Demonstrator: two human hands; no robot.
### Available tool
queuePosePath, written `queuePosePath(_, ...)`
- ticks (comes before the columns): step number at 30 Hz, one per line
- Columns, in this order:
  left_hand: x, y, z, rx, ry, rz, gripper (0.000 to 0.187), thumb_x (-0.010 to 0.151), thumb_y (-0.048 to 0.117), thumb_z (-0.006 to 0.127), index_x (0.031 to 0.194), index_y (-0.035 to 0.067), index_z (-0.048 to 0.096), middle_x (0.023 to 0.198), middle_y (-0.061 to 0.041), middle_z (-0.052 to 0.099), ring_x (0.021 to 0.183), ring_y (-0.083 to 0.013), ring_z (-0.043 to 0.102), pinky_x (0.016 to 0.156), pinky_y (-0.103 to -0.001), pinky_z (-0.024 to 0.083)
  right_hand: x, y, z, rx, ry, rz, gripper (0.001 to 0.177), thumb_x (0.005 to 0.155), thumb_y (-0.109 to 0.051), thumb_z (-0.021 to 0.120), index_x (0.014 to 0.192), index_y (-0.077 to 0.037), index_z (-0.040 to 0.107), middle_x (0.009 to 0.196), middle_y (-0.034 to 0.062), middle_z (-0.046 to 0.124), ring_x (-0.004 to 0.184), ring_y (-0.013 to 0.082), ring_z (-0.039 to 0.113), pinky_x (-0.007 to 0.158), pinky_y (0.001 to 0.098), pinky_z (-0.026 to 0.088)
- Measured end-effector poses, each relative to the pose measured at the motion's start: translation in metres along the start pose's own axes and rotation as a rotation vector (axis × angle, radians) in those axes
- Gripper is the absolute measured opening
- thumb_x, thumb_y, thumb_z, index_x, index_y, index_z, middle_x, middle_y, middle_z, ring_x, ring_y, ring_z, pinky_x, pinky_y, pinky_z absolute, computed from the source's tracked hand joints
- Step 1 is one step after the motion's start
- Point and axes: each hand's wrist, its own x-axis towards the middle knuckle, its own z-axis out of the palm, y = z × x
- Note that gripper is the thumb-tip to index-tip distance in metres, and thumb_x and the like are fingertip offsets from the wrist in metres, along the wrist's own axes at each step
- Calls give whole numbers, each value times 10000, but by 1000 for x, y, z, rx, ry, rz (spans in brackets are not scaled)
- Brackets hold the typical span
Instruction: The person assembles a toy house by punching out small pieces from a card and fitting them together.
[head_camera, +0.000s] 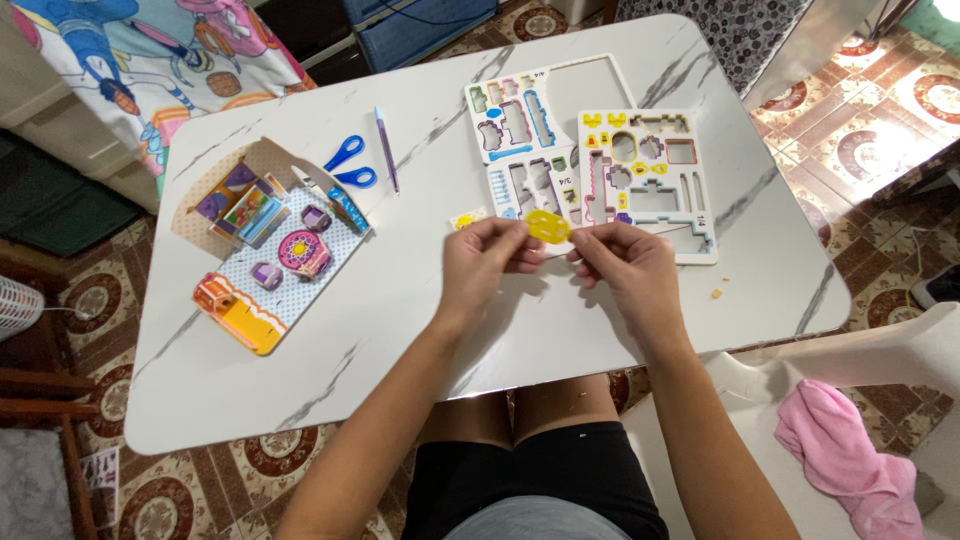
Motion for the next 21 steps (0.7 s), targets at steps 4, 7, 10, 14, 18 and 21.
queuePosePath(4, 28, 17, -20, 57, 113, -15, 131, 962, 74, 680, 952, -49, 722, 822, -143, 745, 662, -158, 718, 616, -279, 605, 24, -9, -32, -385, 72, -127, 207, 933, -191, 750, 1077, -43, 759, 815, 33, 725, 675, 69, 638, 580, 229, 505)
queuePosePath(7, 55, 33, -35, 237, 100, -16, 139, 953, 89, 678, 933, -38, 728, 788, -121, 748, 620, -133, 710, 570, -253, 591, 67, -24, -70, -777, 91, -338, 211, 956, -149, 751, 1149, -66, 772, 870, 48, 751, 724, 94, 665, 652, 256, 518)
queuePosePath(10, 70, 37, -46, 364, 93, -3, 149, 944, 82, 686, 886, -50, 722, 736, -112, 737, 559, -122, 670, 506, -245, 546, 119, -33, -95, -1137, 146, -397, 167, 1005, -126, 721, 1153, -71, 776, 1032, 93, 773, 833, 174, 684, 694, 361, 544)
queuePosePath(14, 74, 24, -45, 544, 132, 11, 165, 902, 88, 712, 820, -53, 733, 686, -91, 738, 516, -113, 621, 467, -260, 479, 173, -43, -114, -1044, 24, -212, 256, 1001, -125, 635, 1237, -75, 719, 1174, 112, 700, 808, 208, 726, 778, 366, 637)
queuePosePath(18, 71, 21, -44, 789, 175, 130, 146, 871, 104, 710, 806, -22, 746, 673, -75, 754, 570, -121, 718, 560, -258, 559, 197, -33, -118, -1311, -93, -169, 324, 909, -221, 778, 1199, -77, 748, 1161, 145, 739, 899, 269, 713, 927, 442, 561)
queuePosePath(21, 72, 22, -38, 1054, 248, 323, 138, 843, 122, 766, 813, -12, 754, 713, -114, 745, 626, -185, 721, 630, -304, 560, 208, -27, -121, -1340, -116, -168, 382, 880, -258, 812, 1207, -73, 742, 1155, 157, 745, 908, 265, 717, 916, 440, 577)
